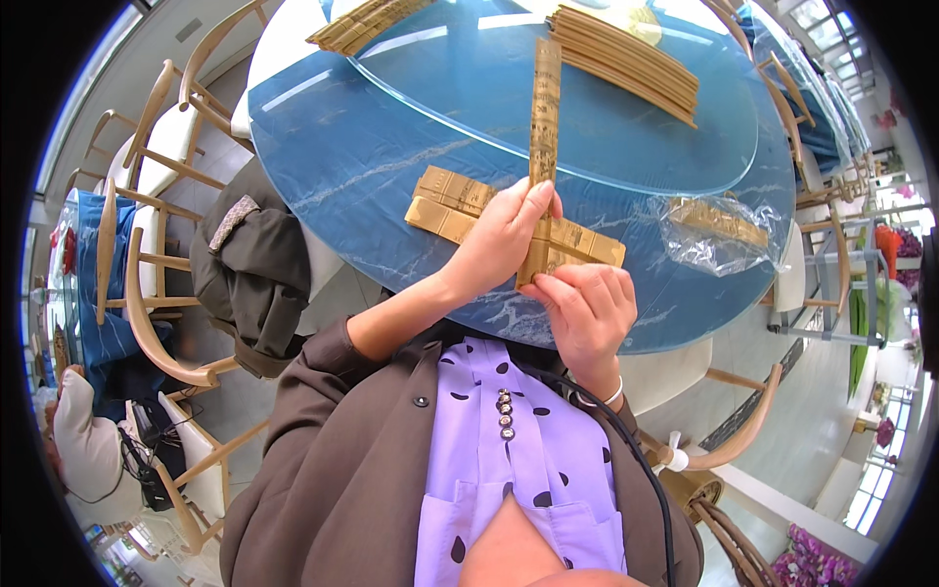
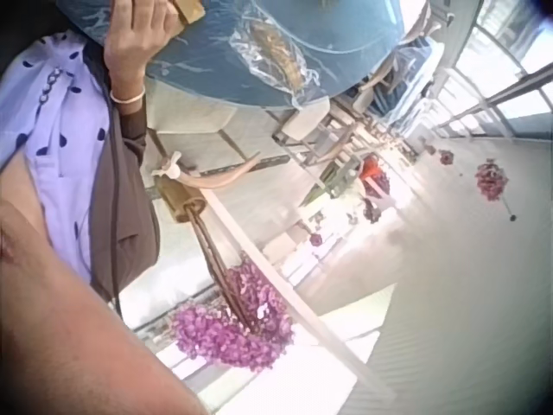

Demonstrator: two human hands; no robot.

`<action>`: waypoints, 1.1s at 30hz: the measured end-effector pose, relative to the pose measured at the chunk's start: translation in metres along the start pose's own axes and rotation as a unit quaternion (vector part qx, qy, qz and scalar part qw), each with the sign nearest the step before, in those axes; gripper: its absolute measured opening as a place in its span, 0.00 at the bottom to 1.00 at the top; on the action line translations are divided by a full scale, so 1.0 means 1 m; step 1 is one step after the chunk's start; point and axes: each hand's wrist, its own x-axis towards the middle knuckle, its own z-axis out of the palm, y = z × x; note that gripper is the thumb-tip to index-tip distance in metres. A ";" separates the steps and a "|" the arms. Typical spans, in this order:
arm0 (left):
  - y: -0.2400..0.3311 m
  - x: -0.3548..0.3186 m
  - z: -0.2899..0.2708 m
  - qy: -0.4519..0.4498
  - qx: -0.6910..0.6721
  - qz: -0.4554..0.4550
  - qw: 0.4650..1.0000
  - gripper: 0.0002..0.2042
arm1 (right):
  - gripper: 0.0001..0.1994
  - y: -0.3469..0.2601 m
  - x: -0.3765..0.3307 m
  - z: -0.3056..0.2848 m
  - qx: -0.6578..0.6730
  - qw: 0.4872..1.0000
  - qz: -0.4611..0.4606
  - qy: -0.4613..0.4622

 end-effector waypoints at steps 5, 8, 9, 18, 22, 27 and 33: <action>-0.011 0.000 0.003 0.022 0.015 0.030 0.999 0.18 | 0.12 0.002 -0.002 0.007 -0.002 1.000 0.004 -0.002; -0.011 -0.006 0.001 0.031 -0.002 0.016 0.999 0.17 | 0.12 0.000 0.001 0.007 0.008 1.000 0.011 -0.013; -0.011 -0.004 0.002 0.040 -0.010 0.032 0.999 0.17 | 0.12 0.004 0.006 0.010 0.005 1.000 0.007 -0.007; -0.005 -0.017 0.002 -0.004 -0.013 -0.014 1.000 0.17 | 0.12 0.006 0.007 0.017 0.073 0.995 0.062 -0.021; 0.007 -0.009 -0.030 0.003 0.163 0.009 0.987 0.16 | 0.12 0.008 0.012 0.013 0.092 0.992 0.080 -0.039; 0.025 0.040 -0.123 0.155 0.378 0.131 0.903 0.10 | 0.09 0.018 -0.005 0.007 0.105 0.982 0.153 -0.034; 0.051 0.137 -0.248 0.235 0.592 0.153 0.756 0.15 | 0.07 0.031 -0.011 -0.002 0.101 0.973 0.202 -0.046</action>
